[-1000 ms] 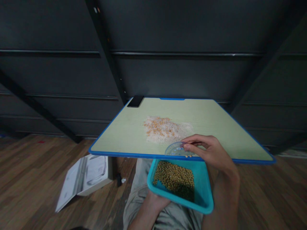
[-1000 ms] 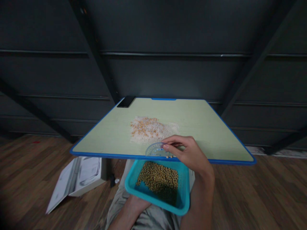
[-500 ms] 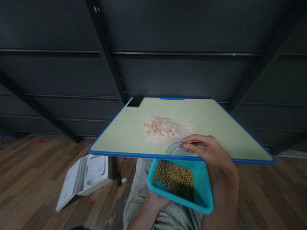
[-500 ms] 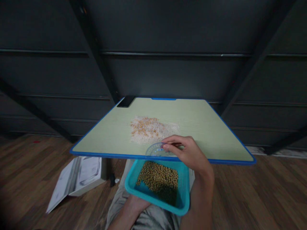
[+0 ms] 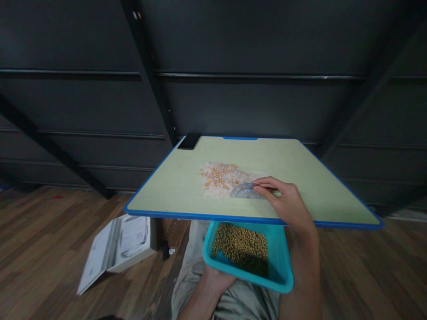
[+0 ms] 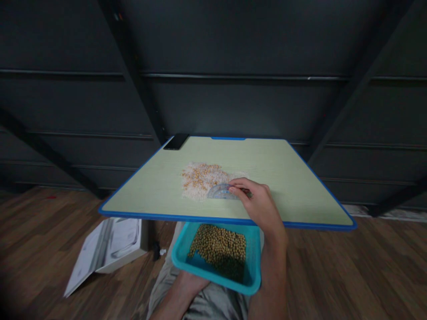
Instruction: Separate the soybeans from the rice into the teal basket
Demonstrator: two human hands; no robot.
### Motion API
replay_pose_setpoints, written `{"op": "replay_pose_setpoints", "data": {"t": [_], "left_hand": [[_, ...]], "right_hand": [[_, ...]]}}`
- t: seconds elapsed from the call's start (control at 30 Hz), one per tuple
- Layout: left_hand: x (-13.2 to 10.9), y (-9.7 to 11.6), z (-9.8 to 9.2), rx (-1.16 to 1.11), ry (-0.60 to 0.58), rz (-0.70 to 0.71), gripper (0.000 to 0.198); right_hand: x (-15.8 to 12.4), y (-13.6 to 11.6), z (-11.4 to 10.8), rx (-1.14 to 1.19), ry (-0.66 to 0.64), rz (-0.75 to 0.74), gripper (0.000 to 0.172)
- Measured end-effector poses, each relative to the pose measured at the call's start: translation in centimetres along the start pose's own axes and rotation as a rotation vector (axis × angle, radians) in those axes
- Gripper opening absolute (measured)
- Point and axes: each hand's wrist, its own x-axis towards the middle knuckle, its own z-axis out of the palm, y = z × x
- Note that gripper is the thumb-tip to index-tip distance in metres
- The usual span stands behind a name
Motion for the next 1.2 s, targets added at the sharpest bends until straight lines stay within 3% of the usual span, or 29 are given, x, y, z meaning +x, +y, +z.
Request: {"op": "replay_pose_setpoints", "data": {"t": [0.27, 0.47, 0.83, 1.2], "left_hand": [[-0.3, 1.2, 2.3, -0.041, -0.039, -0.017, 0.032], [-0.7, 1.2, 2.8, -0.090, -0.043, -0.043, 0.038], [-0.4, 1.7, 2.9, -0.293, 0.201, -0.027, 0.062], [-0.5, 1.3, 2.3, -0.011, 0.068, 0.064, 0.029]], "right_hand": [[-0.2, 0.3, -0.2, 0.017, 0.189, -0.016, 0.015], [0.1, 0.4, -0.3, -0.083, 0.330, -0.021, 0.018], [0.4, 0.5, 0.8, -0.092, 0.299, -0.097, 0.020], [0.5, 0.3, 0.7, -0.027, 0.234, -0.053, 0.019]]}}
